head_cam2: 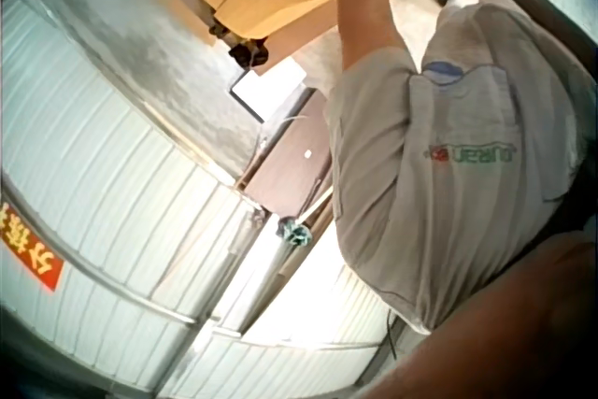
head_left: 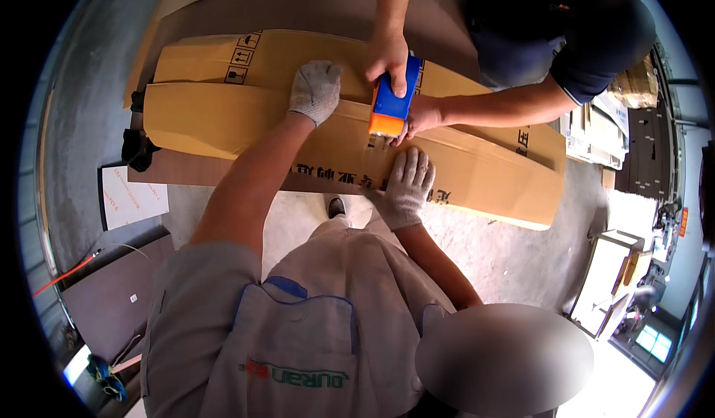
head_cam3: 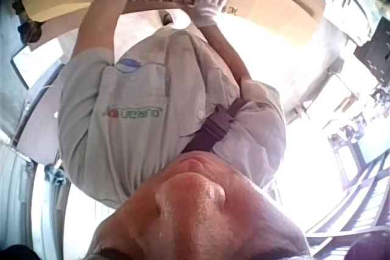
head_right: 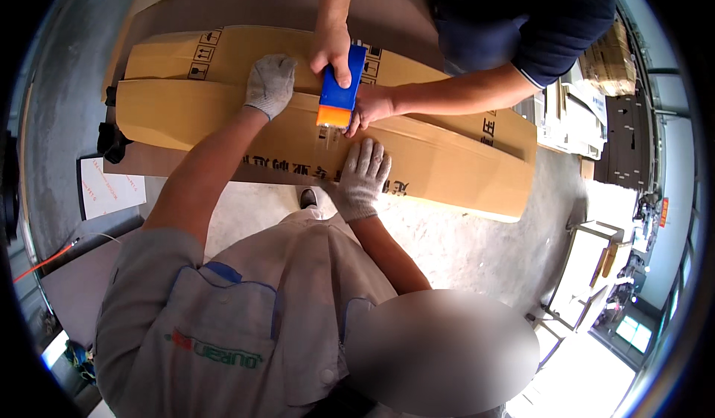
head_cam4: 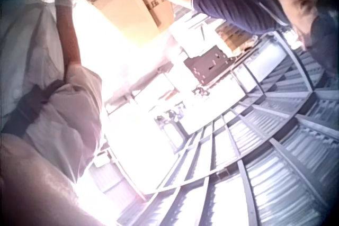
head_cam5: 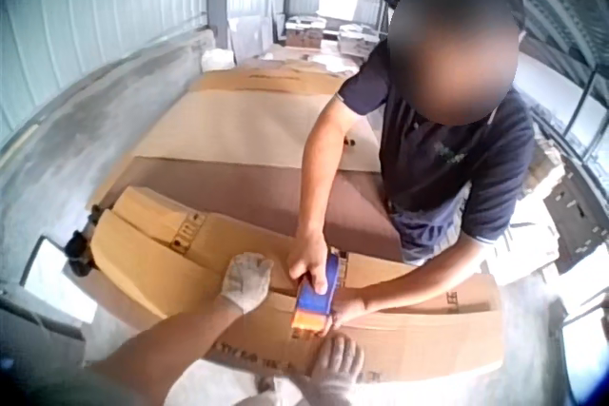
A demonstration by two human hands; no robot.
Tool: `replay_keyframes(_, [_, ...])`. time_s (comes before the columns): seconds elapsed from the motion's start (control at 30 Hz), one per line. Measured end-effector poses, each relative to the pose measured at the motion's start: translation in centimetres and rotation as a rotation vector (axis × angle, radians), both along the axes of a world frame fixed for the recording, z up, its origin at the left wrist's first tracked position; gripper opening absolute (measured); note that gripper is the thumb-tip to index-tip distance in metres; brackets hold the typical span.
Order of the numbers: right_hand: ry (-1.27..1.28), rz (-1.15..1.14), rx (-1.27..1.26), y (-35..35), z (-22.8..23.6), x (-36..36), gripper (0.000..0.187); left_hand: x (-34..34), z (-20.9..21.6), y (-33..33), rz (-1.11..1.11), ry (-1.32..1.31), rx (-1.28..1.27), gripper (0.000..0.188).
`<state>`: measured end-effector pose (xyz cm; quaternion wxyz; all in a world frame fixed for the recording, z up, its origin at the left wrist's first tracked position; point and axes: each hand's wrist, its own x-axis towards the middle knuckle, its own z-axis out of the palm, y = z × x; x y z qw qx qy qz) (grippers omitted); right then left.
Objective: The person places several white furniture panels into a large cardboard box on a workspace, with help from another person who uses a scanner on the panels. Both people then fold the box flaps over the panels and use a tape dispenser to seal the package.
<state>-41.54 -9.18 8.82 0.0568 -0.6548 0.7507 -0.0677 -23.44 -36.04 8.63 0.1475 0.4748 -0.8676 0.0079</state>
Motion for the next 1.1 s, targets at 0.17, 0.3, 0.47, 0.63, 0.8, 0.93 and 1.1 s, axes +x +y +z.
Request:
replay_keyframes(0.17, [-0.033, -0.046, -0.166, -0.6, 0.2, 0.8, 0.123, 0.5, -0.3, 0.1, -0.022, 0.069, -0.129, 0.016])
replay_keyframes(0.3, [0.011, -0.052, -0.205, -0.3, -0.4, 0.7, 0.126, 0.2, 0.1, -0.4, -0.04, 0.086, -0.007, 0.021])
replay_keyframes(0.47, [0.062, -0.074, -0.071, -0.5, 0.0, 0.8, 0.125, -1.9, 2.2, -5.6, -0.1, 0.121, -0.069, 0.024])
replay_keyframes(0.63, [0.072, -0.018, -0.02, -0.2, -0.1, 1.1, 0.125, -5.9, 0.9, -11.5, -0.141, 0.014, 0.135, 0.031])
replay_keyframes(0.8, [0.048, -0.02, -0.071, 0.5, -1.2, 0.6, 0.119, -8.1, 0.0, -9.8, -0.117, -0.204, 0.319, 0.035])
replay_keyframes(0.93, [0.049, 0.012, -0.246, 0.5, -1.6, 0.6, 0.087, -8.1, -0.6, -7.9, -0.12, -0.094, 0.121, 0.035])
replay_keyframes(1.1, [0.063, 0.0, -0.246, 0.8, -1.9, 1.1, 0.089, -7.5, -1.4, -8.2, -0.142, 0.024, 0.174, 0.034])
